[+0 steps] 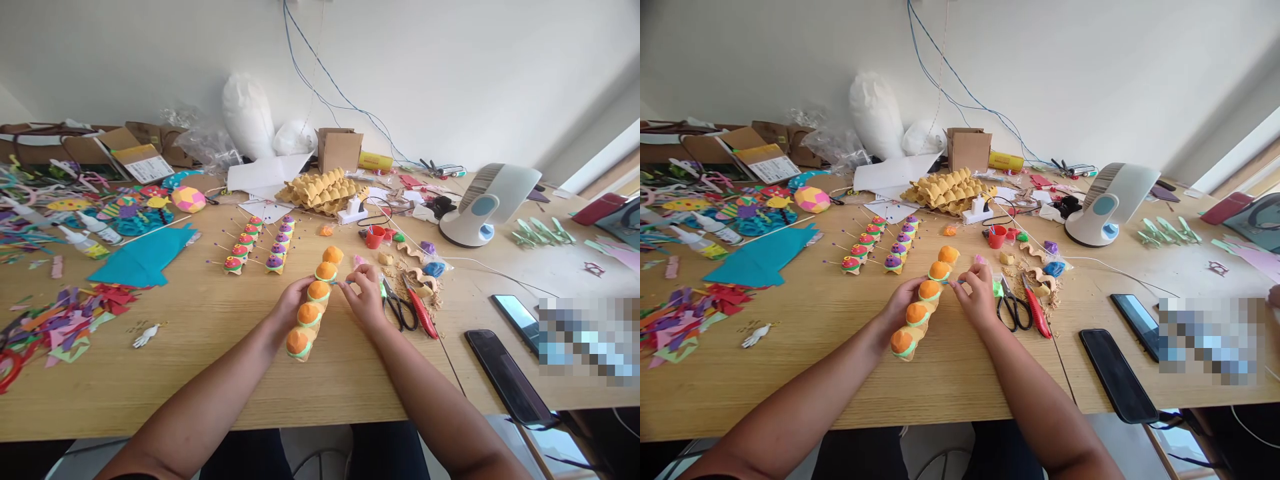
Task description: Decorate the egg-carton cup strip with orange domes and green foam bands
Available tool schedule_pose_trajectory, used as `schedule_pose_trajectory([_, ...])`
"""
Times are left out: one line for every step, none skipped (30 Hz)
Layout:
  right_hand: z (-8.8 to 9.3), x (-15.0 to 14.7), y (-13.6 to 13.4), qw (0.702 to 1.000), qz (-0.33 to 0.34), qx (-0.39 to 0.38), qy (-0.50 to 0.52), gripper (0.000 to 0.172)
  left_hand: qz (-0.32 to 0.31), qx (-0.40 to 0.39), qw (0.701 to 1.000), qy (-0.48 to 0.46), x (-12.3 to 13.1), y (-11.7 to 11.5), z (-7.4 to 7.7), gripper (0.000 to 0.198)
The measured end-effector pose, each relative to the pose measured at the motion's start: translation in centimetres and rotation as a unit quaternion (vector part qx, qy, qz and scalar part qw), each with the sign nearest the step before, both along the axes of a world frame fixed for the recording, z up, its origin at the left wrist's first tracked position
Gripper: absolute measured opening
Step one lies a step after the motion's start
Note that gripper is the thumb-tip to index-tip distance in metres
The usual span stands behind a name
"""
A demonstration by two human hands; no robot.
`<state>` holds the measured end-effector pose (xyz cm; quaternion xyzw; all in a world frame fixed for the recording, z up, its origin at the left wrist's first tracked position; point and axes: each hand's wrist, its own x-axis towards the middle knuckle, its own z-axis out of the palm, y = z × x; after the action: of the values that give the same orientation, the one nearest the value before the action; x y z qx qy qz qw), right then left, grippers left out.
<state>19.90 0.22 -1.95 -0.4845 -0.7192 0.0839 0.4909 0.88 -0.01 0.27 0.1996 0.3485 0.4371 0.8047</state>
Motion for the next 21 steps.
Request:
schedule_pose_trajectory([0.04, 0.06, 0.01, 1.000, 0.003, 0.002, 0.010, 0.017, -0.001, -0.006, 1.000, 0.001, -0.11, 0.05, -0.02, 0.009])
schedule_pose_trajectory([0.06, 0.11, 0.02, 1.000, 0.005, 0.003, 0.019, 0.017, -0.004, -0.010, 1.000, 0.001, -0.19, 0.09, -0.05, 0.010])
schedule_pose_trajectory([0.05, 0.13, 0.04, 1.000, 0.007, 0.003, 0.025, 0.017, -0.006, -0.012, 1.000, 0.000, -0.24, 0.12, -0.08, 0.011])
schedule_pose_trajectory([0.02, 0.12, 0.06, 1.000, 0.010, 0.000, 0.027, 0.016, -0.007, -0.010, 1.000, -0.002, -0.24, 0.11, -0.11, 0.010])
schedule_pose_trajectory([-0.03, 0.10, 0.08, 1.000, 0.013, -0.004, 0.026, 0.015, -0.009, -0.007, 1.000, -0.005, -0.22, 0.09, -0.12, 0.010])
schedule_pose_trajectory([-0.09, 0.06, 0.09, 1.000, 0.016, -0.007, 0.024, 0.014, -0.009, -0.004, 1.000, -0.007, -0.16, 0.05, -0.11, 0.009])
schedule_pose_trajectory([-0.14, 0.02, 0.10, 1.000, 0.019, -0.009, 0.021, 0.014, -0.010, -0.001, 1.000, -0.009, -0.08, -0.01, -0.09, 0.007])
schedule_pose_trajectory([-0.19, -0.03, 0.10, 1.000, 0.021, -0.010, 0.018, 0.013, -0.010, 0.001, 1.000, -0.012, 0.00, -0.07, -0.06, 0.006])
schedule_pose_trajectory([-0.23, -0.06, 0.10, 1.000, 0.021, -0.009, 0.015, 0.013, -0.011, 0.002, 1.000, -0.015, 0.08, -0.13, -0.03, 0.005])
schedule_pose_trajectory([-0.26, -0.08, 0.11, 1.000, 0.020, -0.009, 0.013, 0.014, -0.011, 0.002, 1.000, -0.018, 0.15, -0.18, -0.02, 0.005])
schedule_pose_trajectory([-0.28, -0.09, 0.11, 1.000, 0.017, -0.010, 0.010, 0.014, -0.011, 0.003, 1.000, -0.022, 0.21, -0.23, -0.03, 0.005])
schedule_pose_trajectory([-0.29, -0.08, 0.12, 1.000, 0.014, -0.011, 0.008, 0.015, -0.010, 0.003, 1.000, -0.025, 0.25, -0.27, -0.05, 0.005])
schedule_pose_trajectory([-0.31, -0.06, 0.14, 1.000, 0.009, -0.012, 0.006, 0.016, -0.008, 0.003, 1.000, -0.027, 0.28, -0.29, -0.10, 0.005])
schedule_pose_trajectory([-0.32, -0.04, 0.15, 1.000, 0.003, -0.014, 0.004, 0.016, -0.007, 0.002, 1.000, -0.028, 0.31, -0.30, -0.16, 0.004])
schedule_pose_trajectory([-0.33, -0.01, 0.17, 1.000, -0.004, -0.015, 0.001, 0.017, -0.005, 0.003, 1.000, -0.028, 0.33, -0.30, -0.24, 0.003])
schedule_pose_trajectory([-0.34, 0.01, 0.19, 1.000, -0.010, -0.015, -0.002, 0.017, -0.003, 0.004, 1.000, -0.027, 0.36, -0.29, -0.31, 0.003])
schedule_pose_trajectory([-0.36, 0.03, 0.21, 1.000, -0.016, -0.015, -0.005, 0.017, 0.000, 0.006, 1.000, -0.026, 0.38, -0.28, -0.38, 0.005])
schedule_pose_trajectory([-0.37, 0.05, 0.23, 1.000, -0.021, -0.015, -0.008, 0.018, 0.003, 0.009, 1.000, -0.025, 0.41, -0.27, -0.44, 0.007])
schedule_pose_trajectory([-0.40, 0.06, 0.26, 1.000, -0.024, -0.014, -0.011, 0.018, 0.005, 0.010, 1.000, -0.023, 0.44, -0.27, -0.49, 0.009])
schedule_pose_trajectory([-0.42, 0.07, 0.28, 1.000, -0.025, -0.014, -0.013, 0.018, 0.006, 0.009, 1.000, -0.023, 0.46, -0.26, -0.52, 0.010])
schedule_pose_trajectory([-0.44, 0.08, 0.31, 0.999, -0.025, -0.013, -0.014, 0.018, 0.006, 0.008, 1.000, -0.022, 0.48, -0.25, -0.55, 0.010])
